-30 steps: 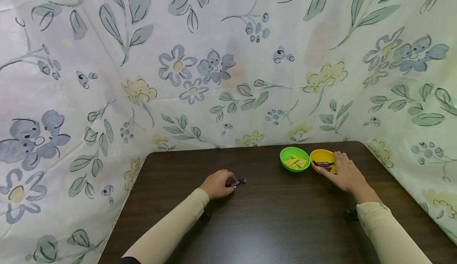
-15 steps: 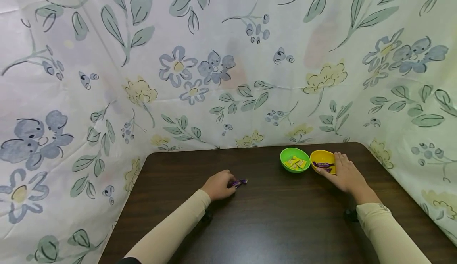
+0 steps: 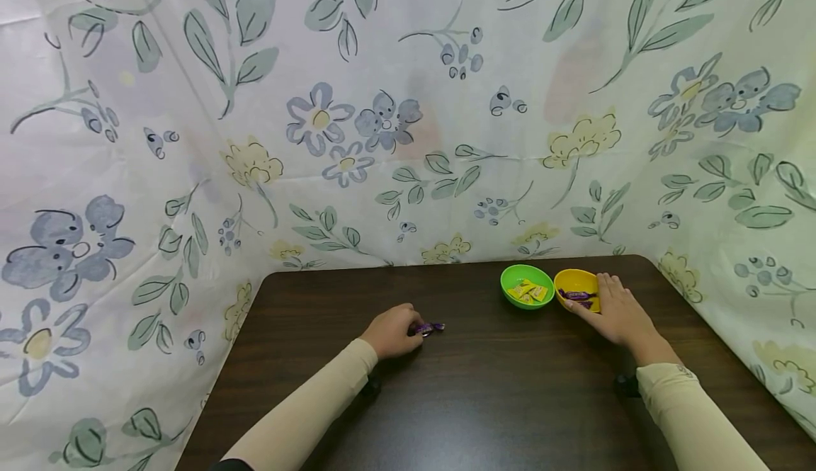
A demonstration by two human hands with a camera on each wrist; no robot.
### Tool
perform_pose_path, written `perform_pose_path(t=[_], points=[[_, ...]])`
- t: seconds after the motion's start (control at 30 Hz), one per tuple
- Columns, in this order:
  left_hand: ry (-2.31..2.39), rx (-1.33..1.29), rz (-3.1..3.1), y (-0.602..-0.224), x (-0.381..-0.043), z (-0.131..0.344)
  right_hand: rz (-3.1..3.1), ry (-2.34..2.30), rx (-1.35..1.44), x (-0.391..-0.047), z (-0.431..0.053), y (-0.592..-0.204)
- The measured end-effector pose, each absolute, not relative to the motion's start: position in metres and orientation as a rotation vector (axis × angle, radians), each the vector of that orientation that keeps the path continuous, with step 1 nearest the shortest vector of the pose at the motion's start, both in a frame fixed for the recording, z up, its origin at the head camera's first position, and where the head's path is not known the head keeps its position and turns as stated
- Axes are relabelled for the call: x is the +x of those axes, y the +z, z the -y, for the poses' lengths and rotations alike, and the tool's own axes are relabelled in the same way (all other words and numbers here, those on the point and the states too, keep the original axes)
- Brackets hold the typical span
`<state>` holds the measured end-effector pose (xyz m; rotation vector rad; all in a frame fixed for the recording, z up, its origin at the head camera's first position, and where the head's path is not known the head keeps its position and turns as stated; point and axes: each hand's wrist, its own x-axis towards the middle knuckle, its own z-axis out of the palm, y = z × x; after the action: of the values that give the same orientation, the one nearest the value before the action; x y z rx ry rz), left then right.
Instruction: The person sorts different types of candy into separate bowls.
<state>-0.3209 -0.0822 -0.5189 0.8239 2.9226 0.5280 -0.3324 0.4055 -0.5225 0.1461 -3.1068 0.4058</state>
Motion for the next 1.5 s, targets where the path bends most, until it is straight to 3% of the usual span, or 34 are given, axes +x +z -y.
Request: perform_pose_path(t=[1.5], points=[[0.584,1.034,-2.914,-0.496,-0.314,0.035,3.096,0.418,0.129,-0.33,-0.403,-0.521]])
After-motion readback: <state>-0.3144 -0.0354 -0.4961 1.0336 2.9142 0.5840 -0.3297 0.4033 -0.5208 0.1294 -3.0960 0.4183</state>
